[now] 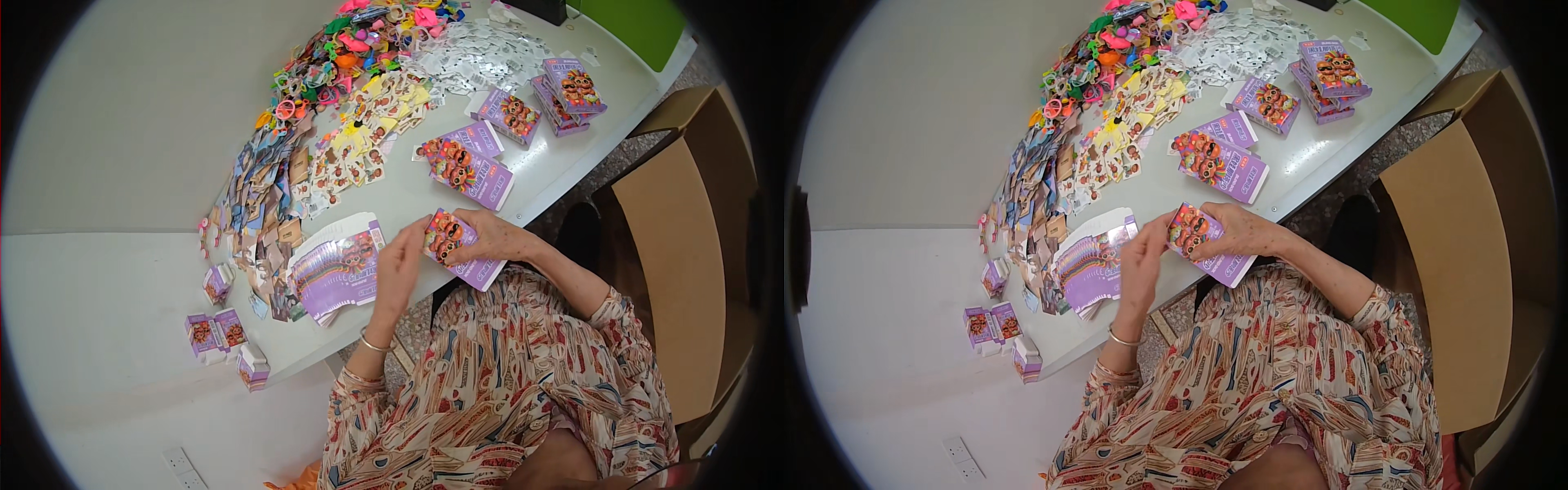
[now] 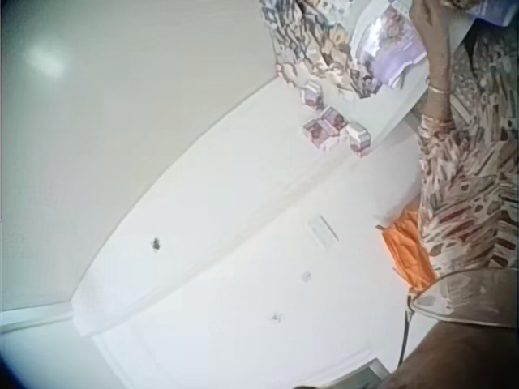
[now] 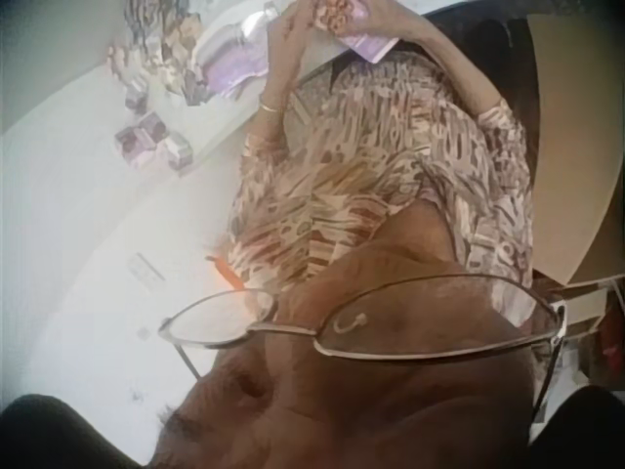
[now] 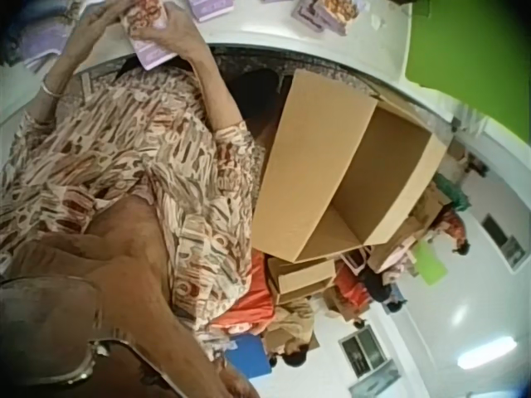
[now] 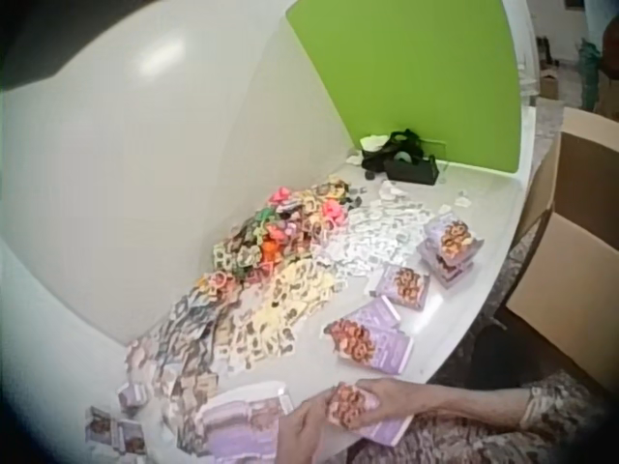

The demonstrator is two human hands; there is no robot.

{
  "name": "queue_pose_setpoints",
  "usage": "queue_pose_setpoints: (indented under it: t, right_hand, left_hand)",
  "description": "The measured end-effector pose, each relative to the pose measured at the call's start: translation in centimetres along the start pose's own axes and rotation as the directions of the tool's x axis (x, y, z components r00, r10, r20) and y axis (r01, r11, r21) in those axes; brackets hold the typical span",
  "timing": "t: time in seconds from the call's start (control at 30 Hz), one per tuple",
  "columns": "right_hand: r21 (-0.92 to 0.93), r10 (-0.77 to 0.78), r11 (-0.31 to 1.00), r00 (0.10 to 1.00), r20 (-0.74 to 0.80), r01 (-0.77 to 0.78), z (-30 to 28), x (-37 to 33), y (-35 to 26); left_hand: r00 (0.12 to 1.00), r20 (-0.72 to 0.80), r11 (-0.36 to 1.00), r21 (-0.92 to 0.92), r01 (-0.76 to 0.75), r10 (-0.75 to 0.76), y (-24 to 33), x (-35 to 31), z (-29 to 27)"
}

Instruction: Packing small colorful items into purple packaging and then into cardboard boxes.

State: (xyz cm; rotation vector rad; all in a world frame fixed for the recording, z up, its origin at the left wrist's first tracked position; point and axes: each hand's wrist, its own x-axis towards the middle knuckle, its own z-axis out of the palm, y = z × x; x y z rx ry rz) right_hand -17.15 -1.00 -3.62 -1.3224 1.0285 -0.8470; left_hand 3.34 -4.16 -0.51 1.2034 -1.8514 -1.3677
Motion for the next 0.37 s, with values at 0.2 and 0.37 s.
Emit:
queue_pose_setpoints:
  t: [0.2, 0.37]
  right_hand:
    - [-0.046, 0.028, 0.999, 1.0, -0.001, -0.028, -0.2, -0.2, -0.3]
    - [-0.063, 0.013, 0.998, 1.0, 0.024, -0.011, -0.2, -0.3, -0.3]
  left_hand:
    - [0.951, 0.112, 0.851, -0.424, 0.309, -0.289, 0.7, 1.4, -1.0]
    - [0.94, 0.063, 0.856, -0.395, 0.332, -0.336, 0.6, 1.4, -0.8]
